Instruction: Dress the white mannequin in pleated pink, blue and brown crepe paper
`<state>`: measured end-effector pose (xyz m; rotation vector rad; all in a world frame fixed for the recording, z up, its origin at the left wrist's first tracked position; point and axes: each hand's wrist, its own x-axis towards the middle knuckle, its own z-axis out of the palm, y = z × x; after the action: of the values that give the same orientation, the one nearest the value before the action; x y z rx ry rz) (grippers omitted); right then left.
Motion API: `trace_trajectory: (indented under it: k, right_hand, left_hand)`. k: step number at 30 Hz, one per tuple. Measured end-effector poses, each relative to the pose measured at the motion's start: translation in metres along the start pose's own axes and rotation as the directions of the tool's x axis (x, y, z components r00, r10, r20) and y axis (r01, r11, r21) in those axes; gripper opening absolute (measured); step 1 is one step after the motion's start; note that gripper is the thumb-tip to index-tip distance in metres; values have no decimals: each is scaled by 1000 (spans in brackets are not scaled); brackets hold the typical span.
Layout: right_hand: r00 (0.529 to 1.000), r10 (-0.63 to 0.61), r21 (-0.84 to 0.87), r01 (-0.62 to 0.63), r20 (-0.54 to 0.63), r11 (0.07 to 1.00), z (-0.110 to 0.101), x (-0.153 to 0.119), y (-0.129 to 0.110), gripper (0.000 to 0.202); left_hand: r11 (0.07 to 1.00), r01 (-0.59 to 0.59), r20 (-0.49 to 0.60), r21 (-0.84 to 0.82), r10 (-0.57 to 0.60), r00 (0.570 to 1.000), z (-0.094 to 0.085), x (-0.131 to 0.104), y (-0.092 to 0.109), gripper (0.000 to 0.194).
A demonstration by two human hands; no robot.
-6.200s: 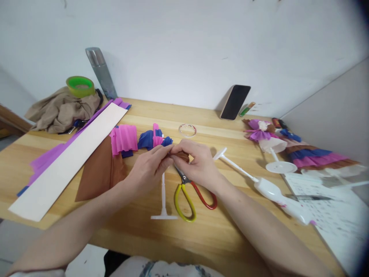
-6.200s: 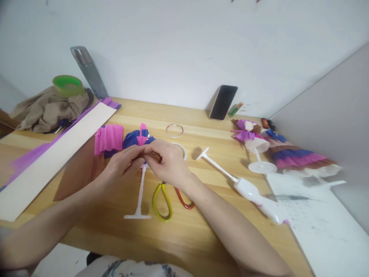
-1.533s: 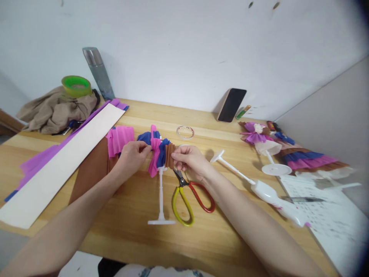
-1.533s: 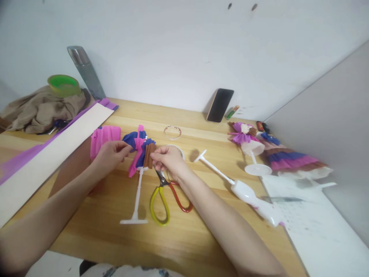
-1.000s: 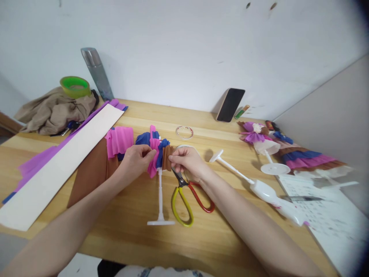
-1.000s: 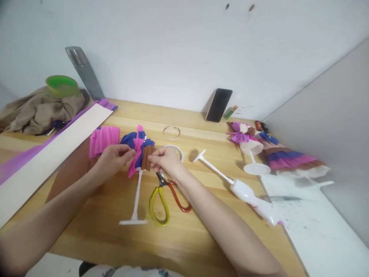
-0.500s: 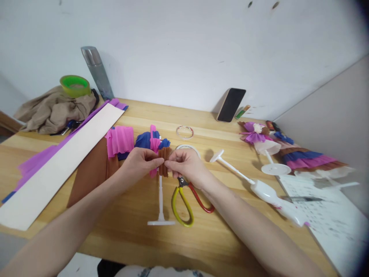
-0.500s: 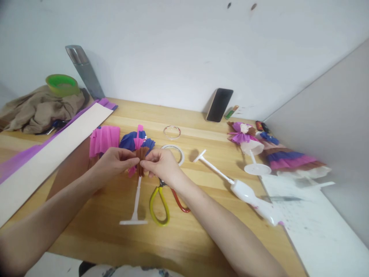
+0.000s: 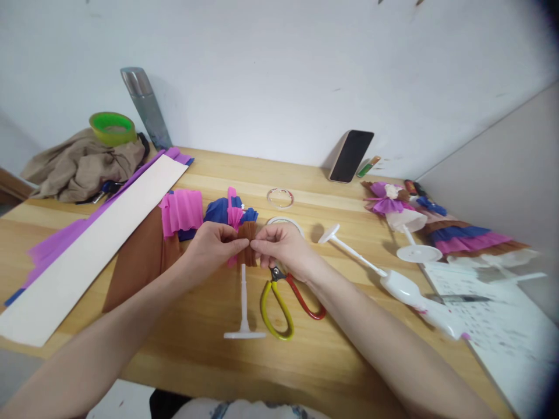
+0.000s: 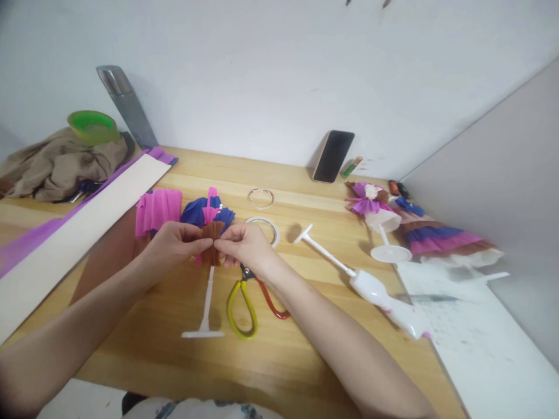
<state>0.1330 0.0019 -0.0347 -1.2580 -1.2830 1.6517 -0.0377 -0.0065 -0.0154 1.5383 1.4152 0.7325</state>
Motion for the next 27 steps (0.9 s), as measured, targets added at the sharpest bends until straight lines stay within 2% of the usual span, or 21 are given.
trace_trajectory:
  k: [4,9,12,16,21,27]
  right_hand:
    - [1000,-12,-1,12,-13,1000,-4,0,-2,25]
    - [999,-9,20,10,-32,1000,-7,2,-2,24]
    - [999,7,19,-6,-34,1000,-9,4,-3,23]
    - [998,24,-48,-26,-55,998,-13,7,-2,22]
    - [996,47,-170,-59,-74,984,-17,13,3,24]
    - [995,75,-197,-86,-61,977,-20,19,9,27]
  left_hand:
    - [997,-16,-5,73,16,1000,1,1,3,33]
    - [997,17,62,76,-22,998,1,3,13,31]
    - [987,19,33,158,-25,999,1,8,13,34]
    - [955,-38,8,293,37,999,0,15,10,41]
    - [909,-104,75,403,81,994,1,21,10,41]
    - [861,-126,136,493,66,988,4,24,13,36]
